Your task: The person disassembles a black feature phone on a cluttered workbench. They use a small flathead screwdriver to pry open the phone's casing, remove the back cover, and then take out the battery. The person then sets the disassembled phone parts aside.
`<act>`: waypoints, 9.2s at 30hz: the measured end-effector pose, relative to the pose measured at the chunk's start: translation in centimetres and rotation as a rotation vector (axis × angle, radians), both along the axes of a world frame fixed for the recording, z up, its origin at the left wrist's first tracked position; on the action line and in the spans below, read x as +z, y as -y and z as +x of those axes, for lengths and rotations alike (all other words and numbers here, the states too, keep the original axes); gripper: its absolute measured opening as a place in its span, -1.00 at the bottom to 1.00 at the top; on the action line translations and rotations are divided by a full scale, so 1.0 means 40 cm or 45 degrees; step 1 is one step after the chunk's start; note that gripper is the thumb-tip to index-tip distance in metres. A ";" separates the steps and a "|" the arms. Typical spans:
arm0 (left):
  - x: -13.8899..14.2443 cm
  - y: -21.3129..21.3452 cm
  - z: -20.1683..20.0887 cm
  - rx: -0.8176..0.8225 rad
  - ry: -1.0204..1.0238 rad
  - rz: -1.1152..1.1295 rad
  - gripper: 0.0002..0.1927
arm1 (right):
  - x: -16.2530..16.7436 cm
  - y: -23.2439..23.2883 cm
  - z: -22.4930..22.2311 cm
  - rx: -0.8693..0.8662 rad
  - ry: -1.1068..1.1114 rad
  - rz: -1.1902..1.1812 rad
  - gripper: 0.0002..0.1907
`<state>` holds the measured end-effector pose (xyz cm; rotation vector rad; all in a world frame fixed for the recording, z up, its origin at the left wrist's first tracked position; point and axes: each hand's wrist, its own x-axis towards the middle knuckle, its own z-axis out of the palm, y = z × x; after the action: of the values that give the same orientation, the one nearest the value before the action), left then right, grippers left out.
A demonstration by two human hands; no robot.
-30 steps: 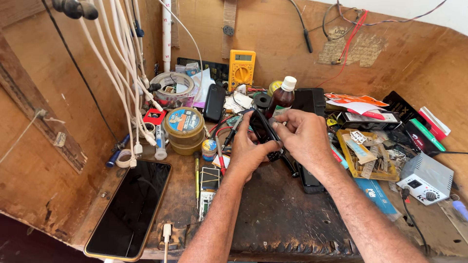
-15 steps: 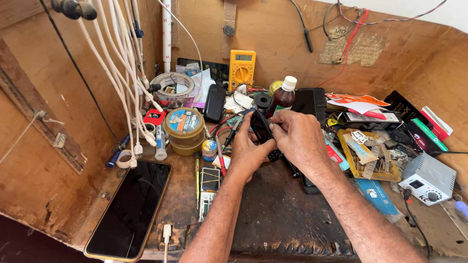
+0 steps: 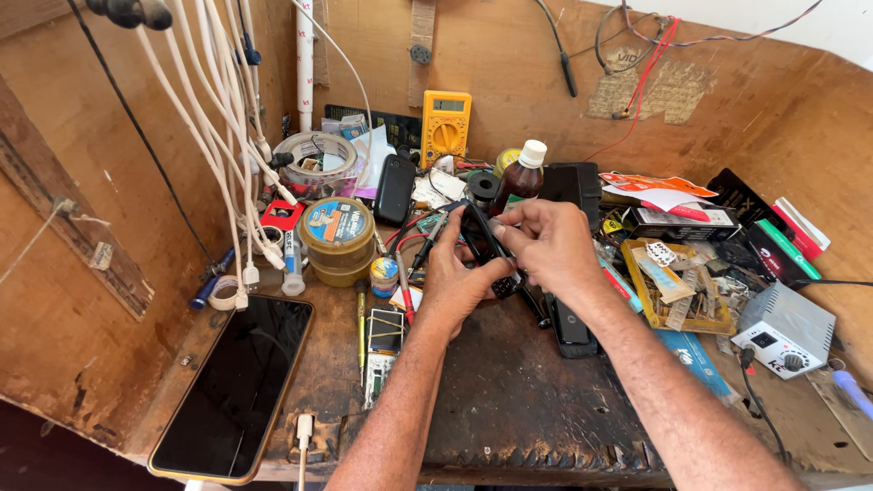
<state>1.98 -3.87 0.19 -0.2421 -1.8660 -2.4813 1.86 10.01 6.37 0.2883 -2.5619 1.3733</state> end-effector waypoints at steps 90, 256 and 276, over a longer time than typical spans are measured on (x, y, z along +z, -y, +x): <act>-0.015 0.033 -0.003 -0.541 0.344 0.870 -0.05 | -0.049 -0.065 0.121 0.244 -0.348 0.252 -0.61; -0.064 -0.004 -0.033 -0.182 0.195 0.369 -0.45 | -0.108 0.023 0.128 0.079 -0.589 0.850 -0.39; -0.057 0.005 -0.043 -0.190 0.201 0.580 -0.54 | -0.117 -0.020 0.150 -0.406 -0.735 0.683 -0.65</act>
<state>0.26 -4.07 -2.07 -0.1784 -1.3065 -3.0154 7.84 10.80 1.70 0.2902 -2.2863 0.3922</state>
